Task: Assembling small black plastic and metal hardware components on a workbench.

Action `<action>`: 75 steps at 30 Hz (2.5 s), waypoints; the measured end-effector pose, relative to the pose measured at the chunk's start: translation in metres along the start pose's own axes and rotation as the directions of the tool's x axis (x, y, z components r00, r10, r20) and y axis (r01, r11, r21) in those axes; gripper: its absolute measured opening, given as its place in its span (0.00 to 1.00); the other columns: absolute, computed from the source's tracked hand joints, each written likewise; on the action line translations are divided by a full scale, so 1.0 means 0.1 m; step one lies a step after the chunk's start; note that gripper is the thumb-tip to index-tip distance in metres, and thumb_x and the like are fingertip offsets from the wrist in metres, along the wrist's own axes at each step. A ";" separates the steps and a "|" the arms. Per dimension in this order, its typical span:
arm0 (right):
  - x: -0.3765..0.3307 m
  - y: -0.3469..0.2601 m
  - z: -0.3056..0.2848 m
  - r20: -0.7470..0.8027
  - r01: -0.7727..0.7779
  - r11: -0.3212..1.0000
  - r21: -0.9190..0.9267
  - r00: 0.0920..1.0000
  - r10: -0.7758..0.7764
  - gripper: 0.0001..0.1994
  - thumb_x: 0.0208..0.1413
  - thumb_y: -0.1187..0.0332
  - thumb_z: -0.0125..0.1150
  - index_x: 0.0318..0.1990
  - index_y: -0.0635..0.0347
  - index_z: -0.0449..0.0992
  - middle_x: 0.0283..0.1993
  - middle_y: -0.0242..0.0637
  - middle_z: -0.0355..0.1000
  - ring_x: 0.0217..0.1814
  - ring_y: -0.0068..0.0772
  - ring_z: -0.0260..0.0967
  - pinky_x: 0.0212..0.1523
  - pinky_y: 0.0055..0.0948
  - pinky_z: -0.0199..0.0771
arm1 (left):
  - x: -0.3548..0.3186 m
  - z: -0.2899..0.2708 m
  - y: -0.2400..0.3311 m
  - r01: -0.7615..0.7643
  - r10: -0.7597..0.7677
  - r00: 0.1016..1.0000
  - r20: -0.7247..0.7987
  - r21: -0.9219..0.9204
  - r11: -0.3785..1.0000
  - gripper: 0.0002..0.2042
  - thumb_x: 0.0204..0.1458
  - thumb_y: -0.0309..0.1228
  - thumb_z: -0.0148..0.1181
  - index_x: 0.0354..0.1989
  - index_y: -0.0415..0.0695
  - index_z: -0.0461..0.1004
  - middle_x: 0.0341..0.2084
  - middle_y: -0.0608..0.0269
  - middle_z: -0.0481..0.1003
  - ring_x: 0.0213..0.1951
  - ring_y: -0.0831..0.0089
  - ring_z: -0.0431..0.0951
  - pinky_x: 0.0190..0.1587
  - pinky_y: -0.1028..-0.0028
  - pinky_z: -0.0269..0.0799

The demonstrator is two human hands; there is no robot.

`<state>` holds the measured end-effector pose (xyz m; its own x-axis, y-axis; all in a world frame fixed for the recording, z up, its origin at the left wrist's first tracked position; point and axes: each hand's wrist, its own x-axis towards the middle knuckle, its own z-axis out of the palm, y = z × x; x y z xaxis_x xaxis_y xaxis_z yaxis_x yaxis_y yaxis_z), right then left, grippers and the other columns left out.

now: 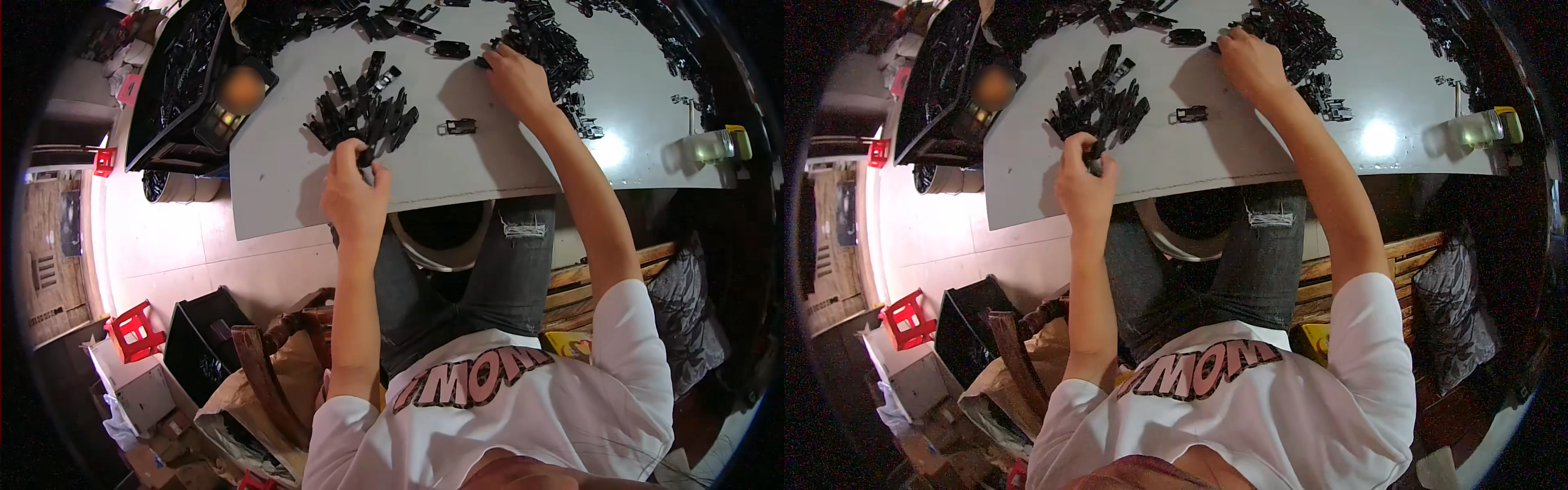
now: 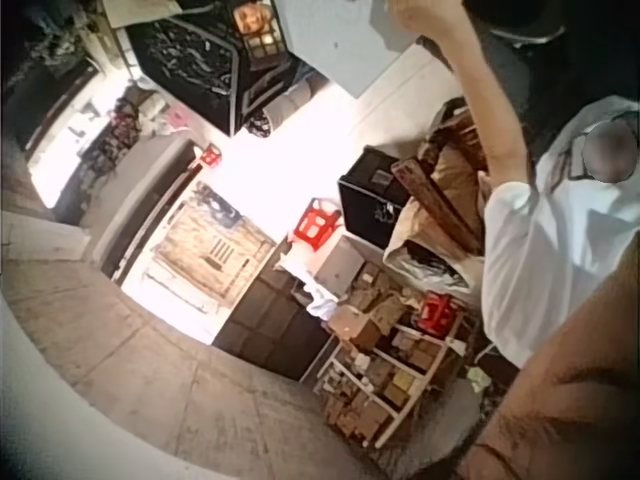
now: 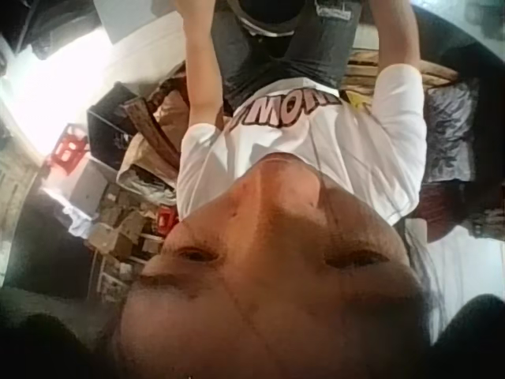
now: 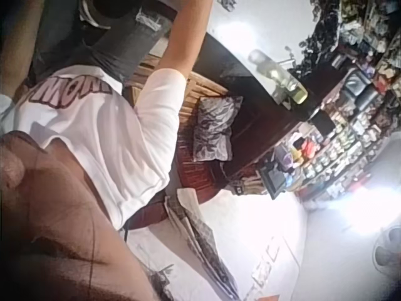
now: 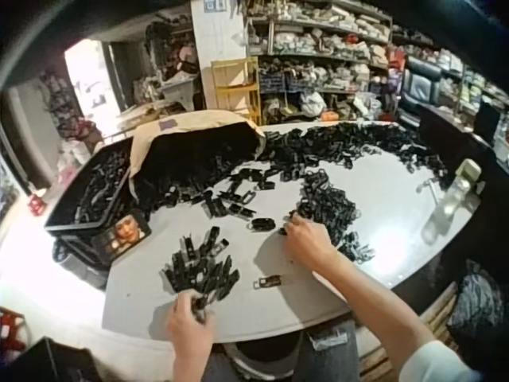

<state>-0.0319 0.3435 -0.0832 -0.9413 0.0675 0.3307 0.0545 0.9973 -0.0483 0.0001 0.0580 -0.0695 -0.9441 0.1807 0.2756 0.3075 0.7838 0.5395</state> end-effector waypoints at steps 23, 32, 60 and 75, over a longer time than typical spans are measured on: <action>-0.79 -0.82 -0.52 -0.109 0.194 0.907 0.373 0.980 -0.165 0.13 0.45 0.77 0.56 0.41 0.54 0.75 0.44 0.35 0.67 0.33 0.37 0.72 0.30 0.33 0.73 | -0.42 -0.19 -0.13 0.291 -0.136 0.957 0.257 -0.827 0.482 0.11 0.56 0.23 0.45 0.42 0.37 0.74 0.27 0.58 0.74 0.21 0.81 0.67 0.25 0.82 0.64; -0.89 -0.62 -0.46 -0.025 -0.204 0.910 0.362 0.973 0.228 0.15 0.50 0.61 0.62 0.43 0.56 0.73 0.42 0.37 0.67 0.36 0.42 0.71 0.35 0.36 0.72 | -0.46 -0.21 -0.16 0.476 -0.166 0.879 0.447 -0.846 0.241 0.11 0.58 0.27 0.46 0.42 0.36 0.74 0.26 0.56 0.74 0.21 0.77 0.68 0.25 0.80 0.66; -1.11 -0.82 -0.59 -0.019 -0.062 0.794 0.605 0.996 0.092 0.08 0.48 0.78 0.57 0.37 0.61 0.72 0.31 0.36 0.67 0.22 0.29 0.63 0.25 0.26 0.66 | -0.40 -0.03 0.13 0.414 -0.061 0.900 0.431 -0.802 0.431 0.11 0.50 0.23 0.56 0.42 0.36 0.74 0.26 0.62 0.74 0.21 0.82 0.69 0.27 0.82 0.65; -1.03 -0.91 -0.44 -0.092 -0.087 0.921 0.381 0.987 0.132 0.12 0.52 0.69 0.58 0.44 0.53 0.68 0.29 0.37 0.70 0.23 0.40 0.68 0.24 0.33 0.68 | -0.64 -0.24 -0.01 0.445 -0.172 0.893 0.417 -0.751 0.489 0.28 0.51 0.25 0.54 0.61 0.37 0.55 0.23 0.58 0.72 0.20 0.79 0.69 0.23 0.80 0.66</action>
<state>0.0746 0.2467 -0.0712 -0.8911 0.2005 0.4072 0.0054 0.9018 -0.4322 0.0626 0.0319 -0.0687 -0.9450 0.2741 -0.1783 -0.1805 0.0173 0.9834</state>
